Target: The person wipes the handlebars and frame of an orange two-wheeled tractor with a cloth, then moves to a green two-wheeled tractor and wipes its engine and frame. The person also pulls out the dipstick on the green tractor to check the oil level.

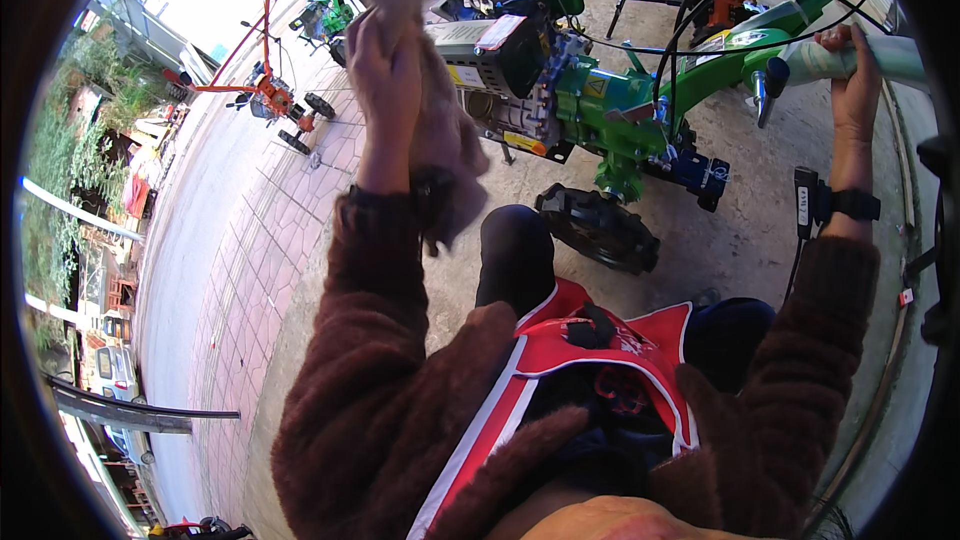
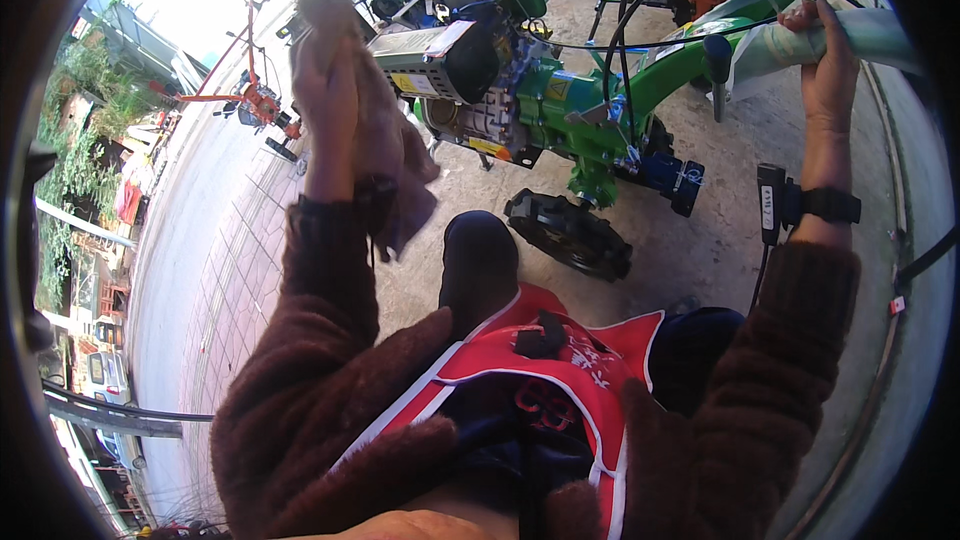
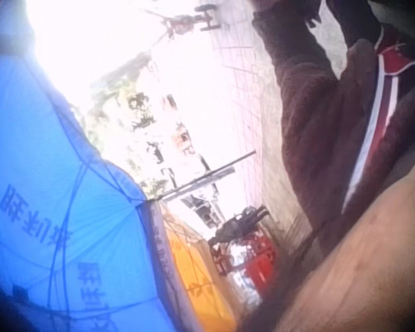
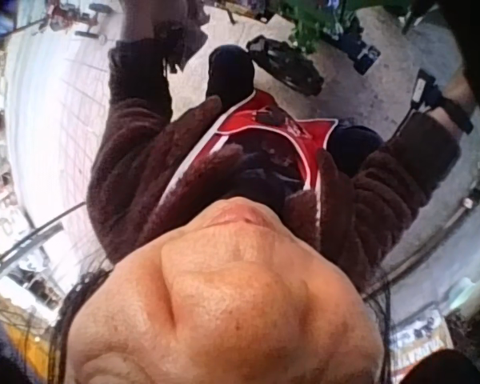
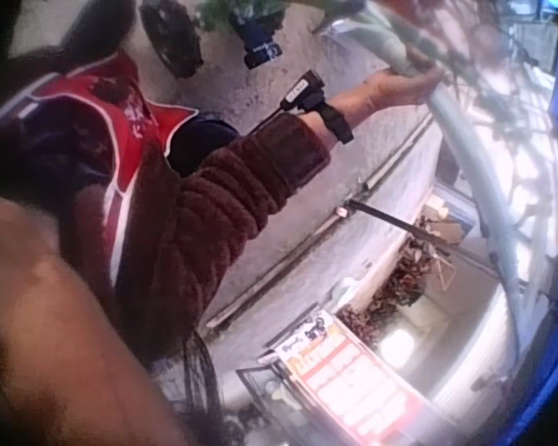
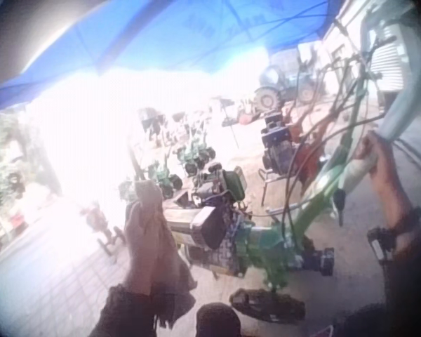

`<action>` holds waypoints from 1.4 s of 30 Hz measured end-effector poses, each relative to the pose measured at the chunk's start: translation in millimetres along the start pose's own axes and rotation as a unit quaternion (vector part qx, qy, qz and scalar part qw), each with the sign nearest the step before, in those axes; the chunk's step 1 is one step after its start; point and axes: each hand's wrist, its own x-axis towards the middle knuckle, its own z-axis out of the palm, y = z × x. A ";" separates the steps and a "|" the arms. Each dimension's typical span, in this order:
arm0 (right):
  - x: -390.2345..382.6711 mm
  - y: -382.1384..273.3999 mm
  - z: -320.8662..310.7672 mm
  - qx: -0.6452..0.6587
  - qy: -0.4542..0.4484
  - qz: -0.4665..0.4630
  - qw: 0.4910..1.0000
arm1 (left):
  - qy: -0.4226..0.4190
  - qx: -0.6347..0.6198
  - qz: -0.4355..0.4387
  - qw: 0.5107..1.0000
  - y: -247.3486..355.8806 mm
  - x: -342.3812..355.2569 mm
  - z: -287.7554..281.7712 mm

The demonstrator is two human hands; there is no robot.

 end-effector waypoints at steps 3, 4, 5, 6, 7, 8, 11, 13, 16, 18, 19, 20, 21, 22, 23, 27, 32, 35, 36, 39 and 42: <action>0.3 -1.3 1.8 0.024 -0.009 0.012 1.000 | -0.124 -0.030 0.106 0.986 -11.8 23.3 38.6; 0.3 -1.8 2.8 0.015 -0.027 0.004 1.000 | -0.200 -0.042 0.125 0.971 -15.1 22.7 51.3; -0.5 -2.3 3.6 0.009 -0.016 0.007 1.000 | -0.295 -0.042 0.080 0.951 -17.5 19.8 66.3; -1.6 -2.7 4.5 0.008 0.001 0.013 1.000 | -0.388 -0.041 0.037 0.920 -20.5 16.8 80.8; -3.0 -3.4 5.0 -0.005 -0.001 0.008 1.000 | -0.348 -0.032 0.126 0.929 -24.7 12.0 92.7; -4.7 -3.9 5.4 -0.012 0.002 0.008 1.000 | -0.329 -0.041 0.115 0.936 -32.6 13.1 100.9; -7.9 -6.1 5.8 -0.019 -0.012 0.003 1.000 | -0.343 0.054 0.045 0.937 -63.8 15.1 114.6; -7.9 -7.5 5.8 -0.015 -0.037 0.003 0.999 | -0.318 0.093 0.023 0.943 -91.2 17.9 113.5; -7.0 -8.4 6.0 -0.020 -0.007 0.009 1.000 | -0.350 0.119 -0.042 0.928 -135.7 39.8 104.6; -7.0 -8.5 7.1 -0.010 -0.017 0.005 1.000 | -0.356 0.129 -0.081 0.922 -152.3 44.0 108.8; -6.7 -8.4 8.4 -0.002 0.008 0.013 1.000 | -0.348 0.134 -0.097 0.923 -156.7 46.2 110.5; -7.7 -8.4 9.6 0.000 -0.016 0.006 1.000 | -0.338 0.144 -0.102 0.925 -157.8 47.5 111.2; -8.3 -8.5 11.2 0.003 -0.014 0.008 1.000 | -0.342 0.121 -0.154 0.919 -154.4 48.0 113.0; -8.6 -8.6 13.1 0.004 -0.012 0.009 1.000 | -0.338 0.098 -0.165 0.921 -148.9 45.9 111.2; -10.2 -8.8 14.2 -0.006 -0.003 -0.001 1.000 | -0.340 0.095 -0.167 0.920 -139.5 45.4 110.4; -12.0 -8.4 16.9 -0.019 0.012 -0.019 1.000 | -0.324 0.098 0.160 0.927 -90.0 40.4 87.3; -6.6 -5.6 10.7 0.011 -0.008 0.011 1.000 | -0.369 0.073 -0.016 0.926 -59.3 30.7 91.8; -3.4 -5.1 3.2 -0.001 -0.001 0.027 1.000 | -0.354 0.050 0.194 0.914 -88.6 35.3 101.4; -3.1 -4.7 0.9 -0.004 0.001 0.029 1.000 | -0.371 0.007 0.080 0.925 -101.3 36.8 104.9; -1.8 -4.4 -4.3 -0.007 -0.017 0.026 0.999 | -0.403 0.051 -0.116 0.906 -135.3 52.8 118.8; -1.9 -4.0 -6.5 -0.016 0.005 0.024 1.000 | -0.390 0.175 -0.068 0.902 -154.3 59.4 127.6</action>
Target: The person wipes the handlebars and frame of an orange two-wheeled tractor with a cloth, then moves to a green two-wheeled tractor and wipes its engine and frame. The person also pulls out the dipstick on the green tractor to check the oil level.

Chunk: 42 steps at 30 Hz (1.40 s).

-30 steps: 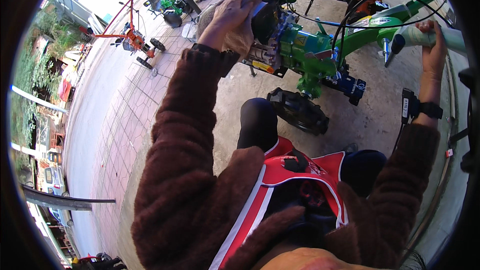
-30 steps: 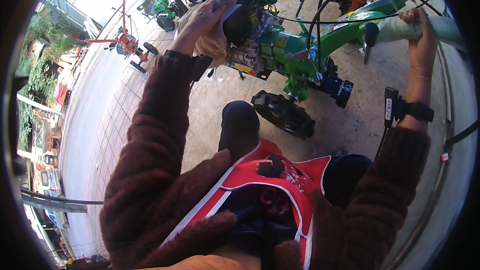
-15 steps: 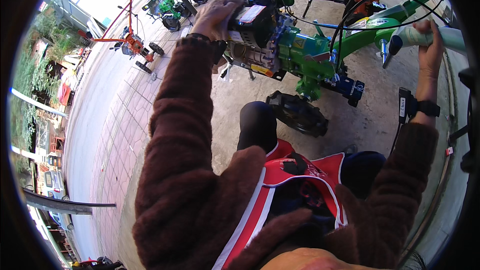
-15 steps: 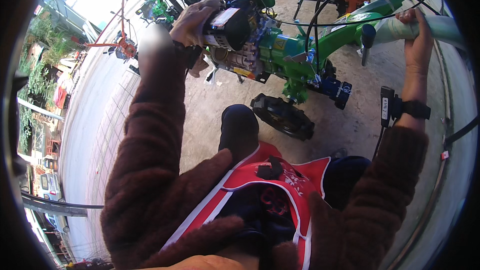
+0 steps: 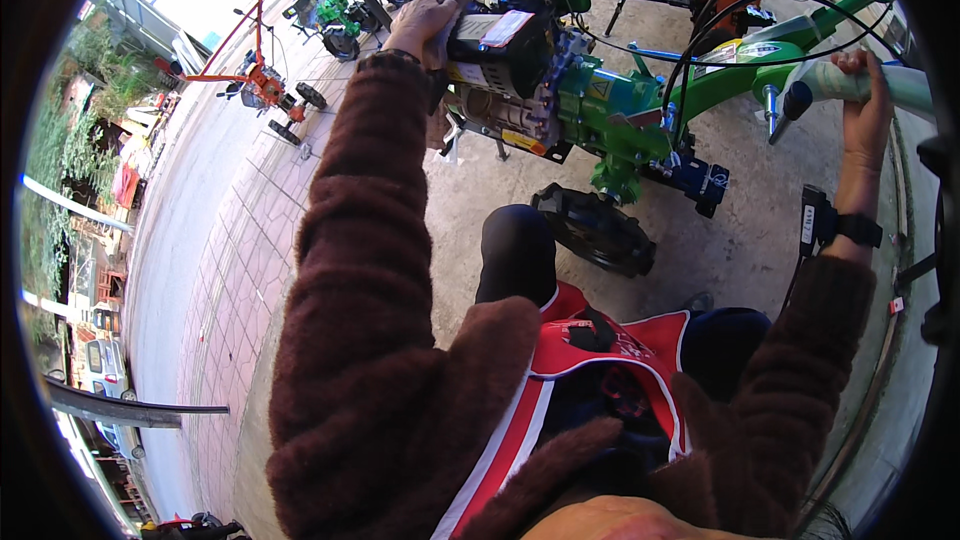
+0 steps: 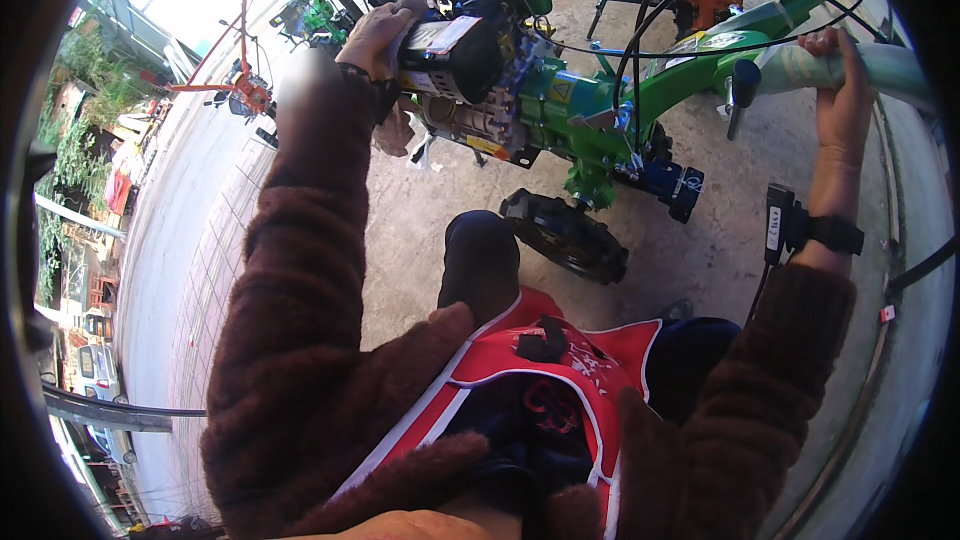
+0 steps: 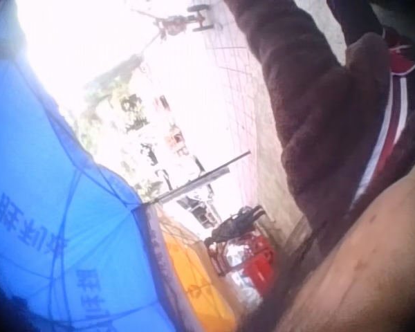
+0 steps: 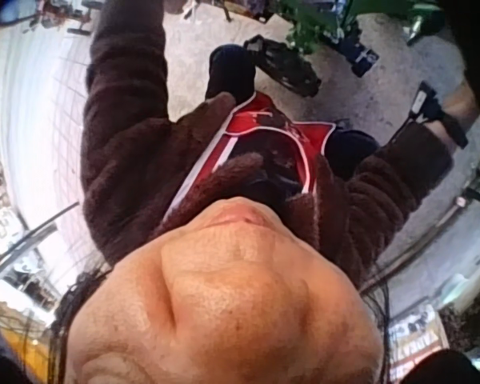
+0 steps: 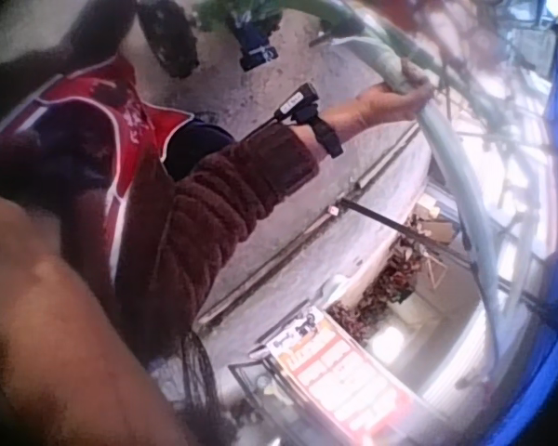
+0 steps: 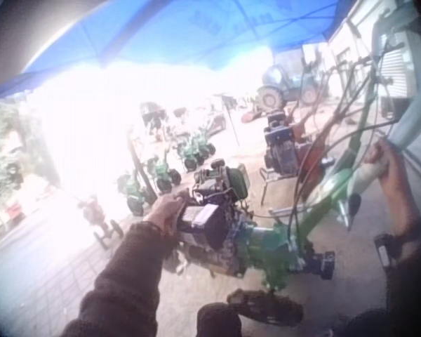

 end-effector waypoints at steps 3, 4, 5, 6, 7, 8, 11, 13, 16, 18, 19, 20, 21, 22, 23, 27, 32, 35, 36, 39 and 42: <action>-0.4 0.0 1.2 0.003 -0.014 -0.006 1.000 | 0.011 -0.024 -0.073 0.997 -2.3 6.7 2.9; -0.6 -0.1 2.1 0.006 0.004 -0.008 1.000 | 0.024 -0.016 -0.081 0.996 -2.3 6.7 3.5; -1.0 0.0 3.2 0.005 -0.014 -0.007 1.000 | 0.025 -0.028 -0.086 0.996 -2.1 7.0 3.4; -1.8 0.4 4.0 0.003 0.002 -0.004 1.000 | 0.050 -0.041 -0.113 0.991 -2.2 5.5 4.1; -2.5 0.6 4.8 0.003 0.007 -0.008 1.000 | 0.082 -0.050 -0.147 0.985 -2.1 4.5 4.6; -2.6 0.9 5.3 -0.001 0.026 -0.004 1.000 | 0.114 -0.056 -0.173 0.977 -2.5 3.4 4.4; -2.1 2.2 5.7 0.001 0.029 -0.011 1.000 | 0.201 -0.113 -0.230 0.945 -3.5 -0.5 3.5; -0.7 2.3 5.0 0.006 0.010 -0.021 1.000 | 0.281 -0.168 -0.291 0.899 -4.7 -3.1 2.8; 1.3 2.3 5.0 0.024 0.036 -0.009 0.999 | 0.192 -0.101 -0.290 0.932 -7.0 -1.3 1.5; 0.0 1.9 5.7 0.015 0.017 -0.012 1.000 | 0.058 -0.026 -0.251 0.966 -11.9 3.7 -0.5; -1.4 1.5 6.3 0.014 0.026 -0.010 1.000 | 0.039 -0.030 -0.241 0.969 -15.6 6.9 -1.3; -2.2 0.9 7.1 0.015 0.029 -0.005 0.999 | 0.031 -0.027 -0.225 0.974 -20.6 9.1 -1.7; -3.3 0.3 8.1 0.016 0.031 0.001 0.999 | 0.022 -0.044 -0.229 0.972 -25.6 11.4 -1.6; -4.2 -0.6 8.8 0.024 0.025 0.002 0.999 | 0.018 -0.057 -0.235 0.970 -30.7 13.0 -1.2; -5.2 -1.1 9.5 0.017 0.019 0.003 1.000 | 0.018 -0.061 -0.245 0.968 -35.2 14.7 -0.9; -4.7 -1.4 10.9 0.031 -0.010 -0.003 0.999 | 0.070 -0.097 -0.310 0.943 -42.1 10.6 2.3; -3.1 2.1 10.0 0.033 0.019 -0.008 0.999 | 0.102 -0.110 -0.327 0.933 -30.8 -11.3 -1.7; -3.8 2.7 11.4 0.048 0.000 -0.024 0.999 | 0.206 -0.138 -0.326 0.912 -24.7 -37.6 7.0; -4.2 2.7 12.4 0.040 0.004 -0.028 0.999 | 0.243 -0.155 -0.311 0.906 -24.6 -46.0 11.5; -4.7 2.5 16.1 0.036 0.005 -0.033 0.999 | 0.311 -0.232 -0.291 0.875 -27.0 -64.1 31.9; -5.5 1.8 18.1 0.032 0.000 -0.032 0.999 | 0.320 -0.239 -0.266 0.877 -41.5 -65.6 46.6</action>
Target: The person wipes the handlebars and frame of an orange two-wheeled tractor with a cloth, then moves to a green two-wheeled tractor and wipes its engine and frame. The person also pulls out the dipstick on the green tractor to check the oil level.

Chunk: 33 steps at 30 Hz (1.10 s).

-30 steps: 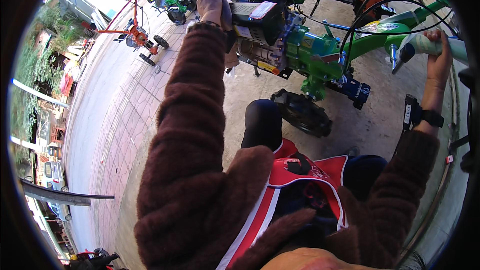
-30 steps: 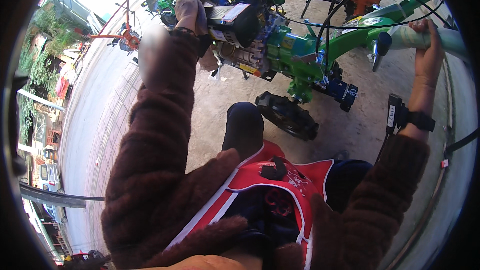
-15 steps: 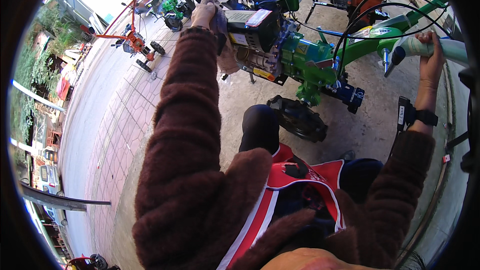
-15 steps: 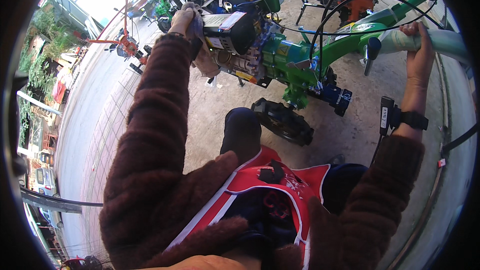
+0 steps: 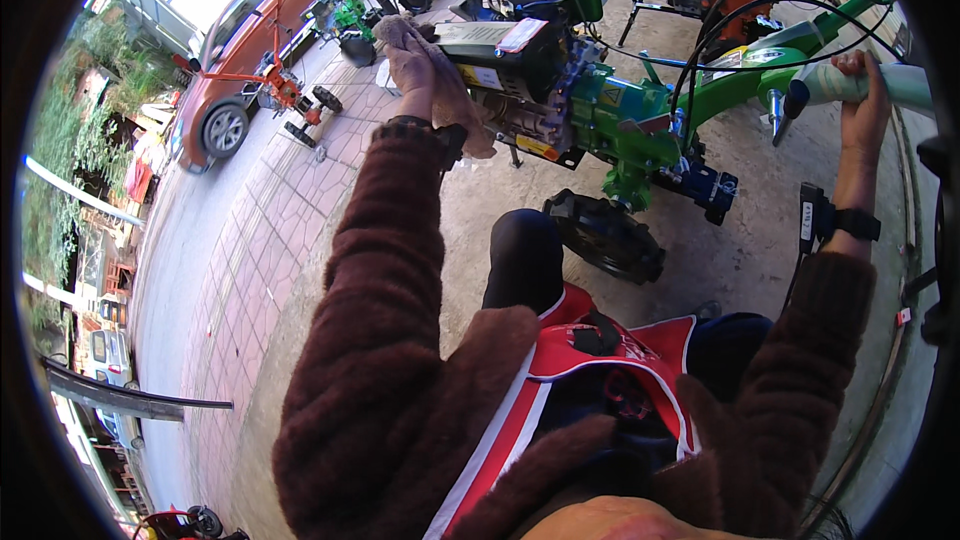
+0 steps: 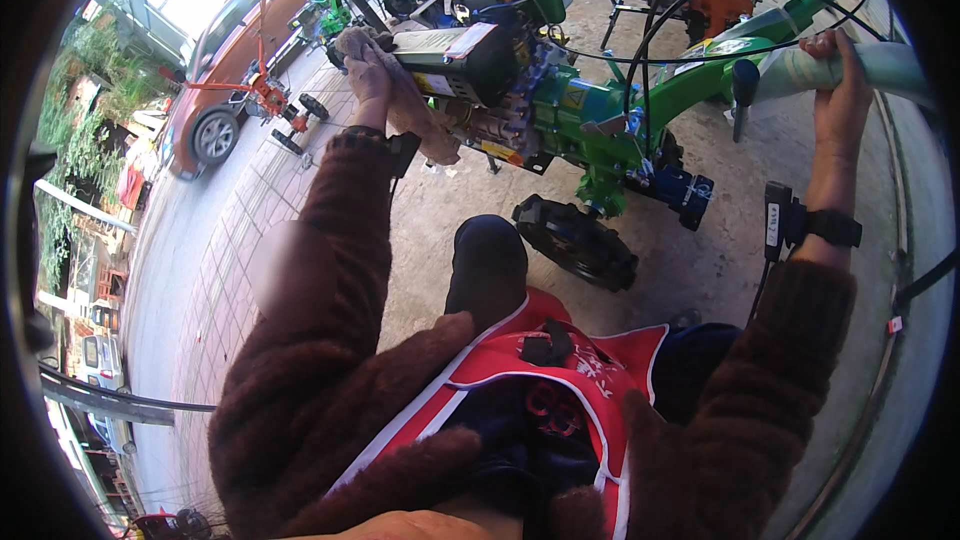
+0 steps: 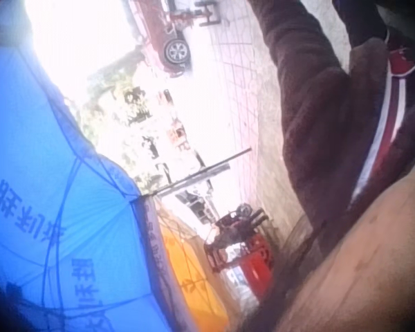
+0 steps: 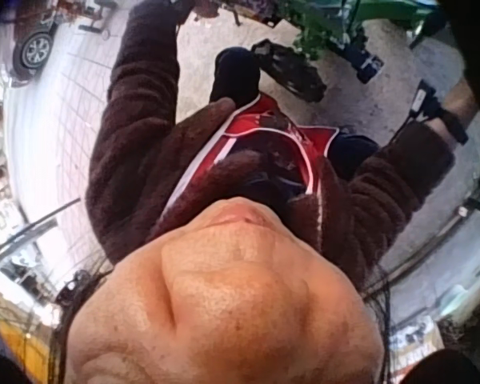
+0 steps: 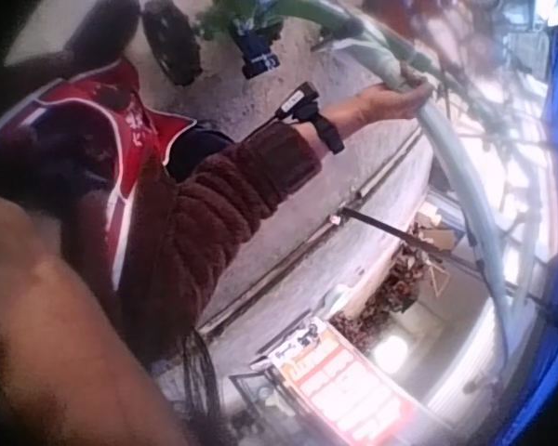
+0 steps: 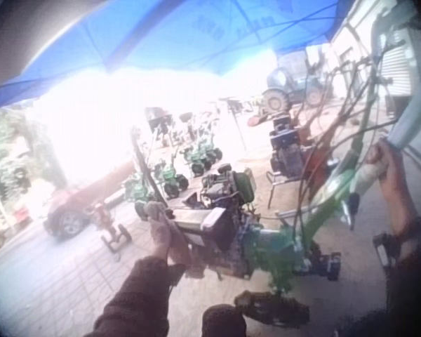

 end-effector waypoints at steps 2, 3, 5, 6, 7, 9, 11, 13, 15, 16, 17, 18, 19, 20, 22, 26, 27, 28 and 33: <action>-0.9 -0.1 0.1 -0.005 0.008 -0.001 1.000 | -0.023 0.018 0.059 0.998 -11.5 16.1 -5.5; -1.0 -0.4 -0.2 -0.007 0.004 0.001 1.000 | -0.057 0.021 0.064 0.996 -13.1 31.1 -11.1; -1.0 -0.6 -0.3 0.001 -0.018 0.002 1.000 | -0.022 -0.122 0.166 0.978 -10.7 59.0 -23.8; -1.3 -0.8 -0.1 0.003 -0.013 0.000 1.000 | -0.018 -0.082 0.125 0.989 -2.9 78.1 -33.4; -0.9 -0.6 0.7 0.005 -0.009 -0.002 1.000 | 0.009 -0.066 0.167 0.984 7.2 88.8 -36.0; -1.4 -0.2 3.0 0.004 0.001 -0.003 1.000 | 0.025 -0.003 0.136 0.990 42.0 115.8 -34.5; -3.2 -0.9 5.6 -0.002 0.021 -0.010 1.000 | 0.034 0.014 0.116 0.993 80.2 129.8 -12.0; -5.0 -2.3 7.7 0.001 0.006 -0.008 1.000 | -0.004 -0.026 0.161 0.987 108.4 133.4 21.1; -7.0 -4.2 8.3 -0.005 0.006 -0.003 1.000 | -0.058 -0.054 0.201 0.976 126.8 127.5 64.5; -7.7 -4.6 8.3 -0.012 0.011 0.001 1.000 | -0.083 -0.054 0.193 0.976 132.1 119.1 87.4; -7.3 -5.4 8.1 -0.010 0.010 0.010 1.000 | -0.152 -0.081 0.175 0.969 135.7 111.2 105.6; -7.4 -6.2 7.3 -0.018 -0.002 0.003 1.000 | -0.253 -0.068 0.157 0.952 137.0 104.0 117.4; -6.7 -6.2 6.9 -0.016 -0.021 0.000 1.000 | -0.342 -0.006 0.211 0.916 139.5 95.3 127.4; -5.8 -6.1 6.4 -0.008 -0.028 0.004 1.000 | -0.439 0.095 0.281 0.848 137.0 85.1 130.5; -5.1 -5.6 4.3 -0.021 -0.054 -0.009 0.998 | -0.556 0.098 0.291 0.772 138.4 70.5 127.5; -6.6 -1.8 -1.4 -0.041 -0.002 -0.007 0.999 | -0.618 -0.048 0.168 0.767 143.0 42.0 103.5; -5.8 -1.4 -2.8 -0.054 -0.016 -0.014 0.998 | -0.640 -0.084 0.153 0.748 144.8 38.9 94.0; -5.1 -0.5 -3.8 -0.049 -0.036 -0.012 0.998 | -0.650 -0.107 0.142 0.738 146.7 36.4 84.4; -3.6 -0.3 -8.4 -0.052 -0.062 -0.003 0.997 | -0.641 -0.093 0.234 0.725 153.5 20.6 56.2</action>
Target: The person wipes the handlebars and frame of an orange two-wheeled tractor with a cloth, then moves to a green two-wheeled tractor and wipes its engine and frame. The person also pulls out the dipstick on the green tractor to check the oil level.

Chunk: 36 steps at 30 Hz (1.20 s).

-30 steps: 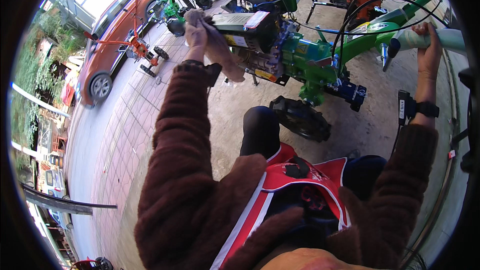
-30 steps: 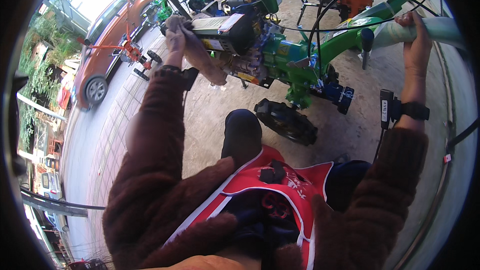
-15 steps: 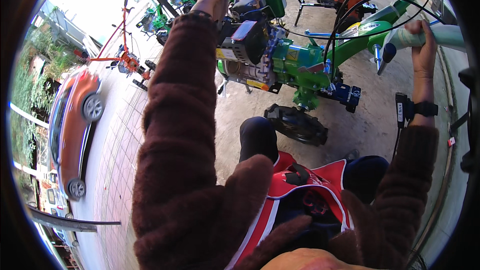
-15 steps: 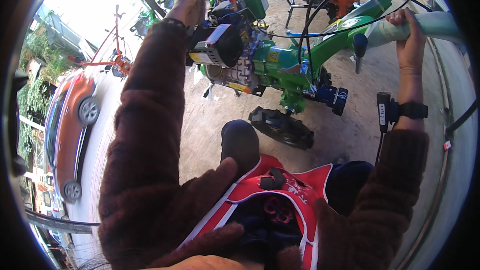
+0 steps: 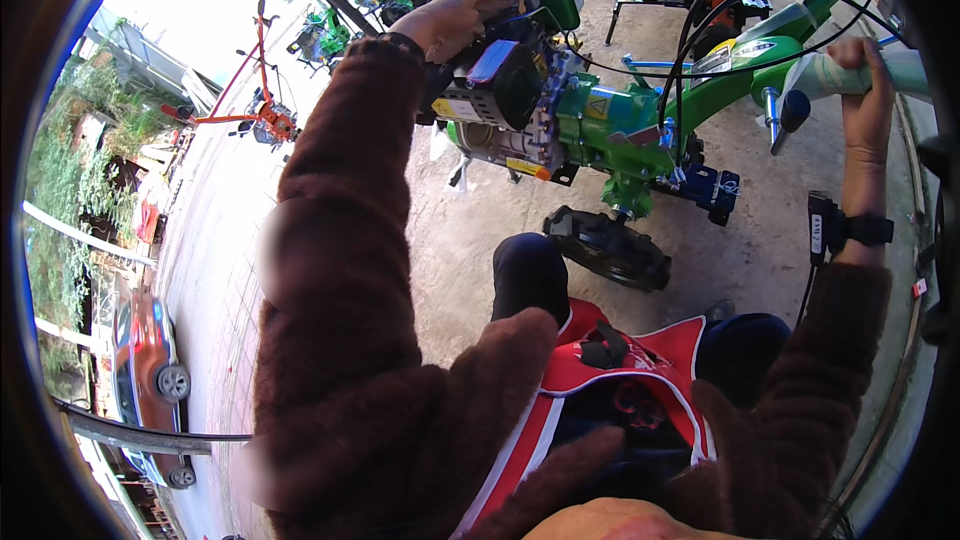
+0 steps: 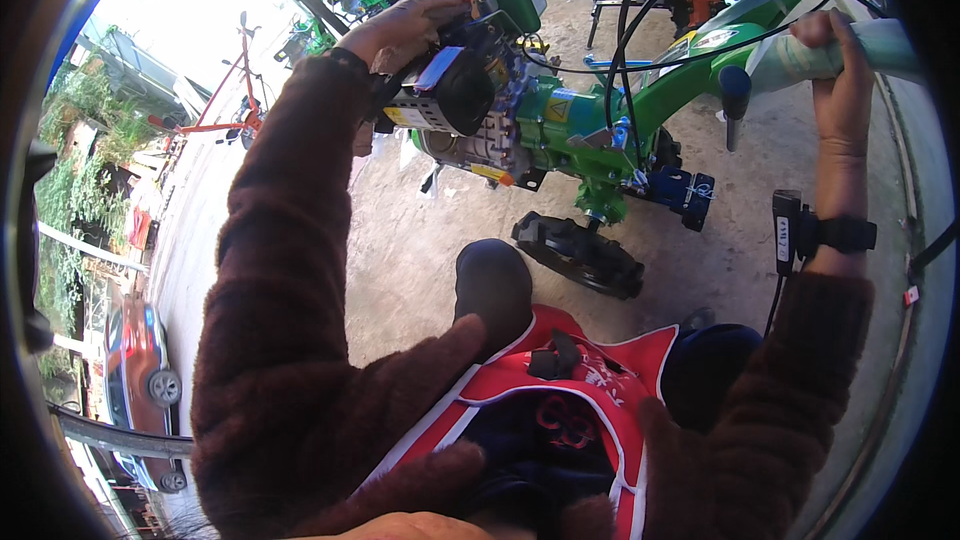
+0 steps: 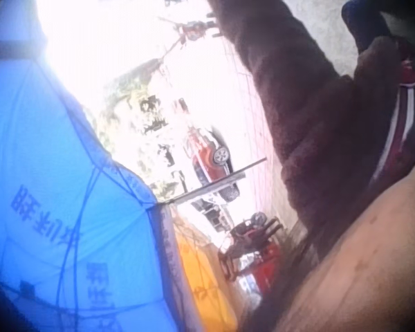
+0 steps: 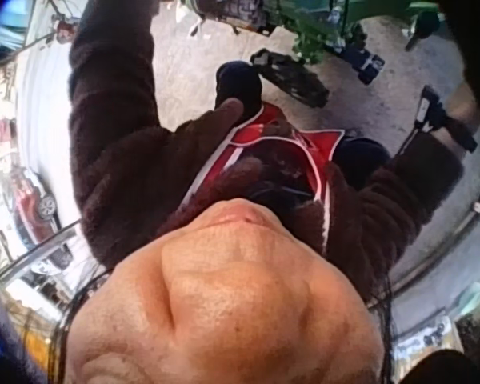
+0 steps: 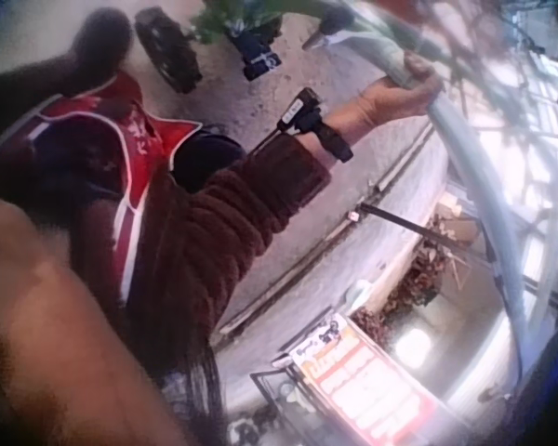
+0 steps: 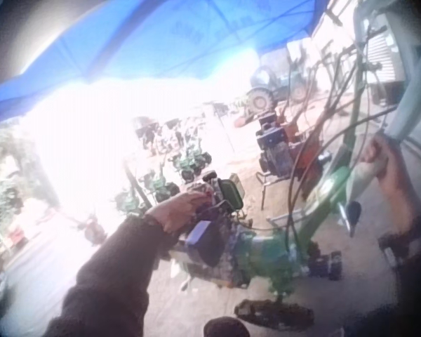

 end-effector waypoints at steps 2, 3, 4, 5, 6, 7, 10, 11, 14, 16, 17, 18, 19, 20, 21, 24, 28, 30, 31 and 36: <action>-1.0 -0.2 -0.7 -0.009 0.004 -0.002 1.000 | -0.004 -0.012 -0.023 1.000 3.7 -6.7 -4.4; -1.6 -0.1 -0.9 -0.010 0.007 -0.001 1.000 | -0.019 0.037 -0.054 0.998 4.0 -9.8 -9.8; -1.8 0.1 -1.0 -0.009 0.014 0.001 1.000 | -0.038 0.113 -0.065 0.991 2.2 -13.4 -16.0; -1.1 0.3 -1.2 -0.014 0.013 0.000 1.000 | -0.005 0.114 -0.083 0.990 0.9 -13.0 -26.7; -1.1 0.6 -1.7 -0.016 0.021 0.001 1.000 | 0.025 0.141 -0.084 0.986 -2.6 -15.2 -40.2; -0.8 0.9 -2.3 -0.018 0.032 -0.001 0.999 | 0.048 0.172 -0.061 0.982 -9.3 -19.3 -53.6; 1.6 1.6 -5.8 -0.018 0.022 -0.001 1.000 | 0.297 0.097 -0.022 0.950 -39.5 -27.2 -99.3; 2.5 2.1 -7.4 -0.016 0.004 0.001 1.000 | 0.383 0.158 -0.018 0.910 -51.5 -29.6 -114.1; 3.5 3.1 -13.2 -0.004 -0.004 0.006 1.000 | 0.344 0.136 -0.019 0.929 -87.6 -22.3 -132.0; 3.7 3.9 -16.9 0.005 -0.004 0.008 1.000 | 0.303 0.001 -0.014 0.953 -106.8 -16.2 -121.4; 3.7 4.1 -18.6 -0.005 -0.014 0.004 1.000 | 0.223 -0.127 -0.024 0.966 -113.5 -13.0 -110.7; 3.5 4.5 -19.9 -0.011 -0.008 0.003 1.000 | 0.136 -0.202 -0.041 0.969 -117.8 -12.8 -99.3; 3.6 4.8 -21.1 -0.016 0.012 0.005 1.000 | 0.077 -0.180 -0.043 0.980 -119.3 -12.2 -88.5; 4.0 4.4 -22.1 -0.017 -0.003 0.007 1.000 | 0.043 -0.145 -0.041 0.988 -117.9 -13.4 -80.9; 4.3 4.3 -22.9 -0.016 -0.003 0.011 1.000 | 0.038 -0.017 -0.012 0.999 -114.7 -14.9 -75.4; 5.7 2.9 -24.6 0.010 -0.042 0.023 0.999 | 0.024 0.187 0.024 0.982 -101.2 -22.8 -70.7; 4.5 4.3 -25.5 -0.003 -0.004 0.020 1.000 | 0.005 0.235 0.038 0.971 -96.1 -29.9 -75.9; 4.3 5.6 -25.1 -0.015 -0.005 0.011 1.000 | 0.027 0.296 0.072 0.952 -101.1 -27.8 -76.0; 4.6 6.2 -24.5 -0.020 -0.008 0.006 1.000 | 0.043 0.341 0.081 0.936 -106.3 -31.6 -72.7; 6.9 5.8 -17.8 0.003 -0.025 0.013 1.000 | 0.052 0.280 0.176 0.942 -116.5 -11.5 -62.5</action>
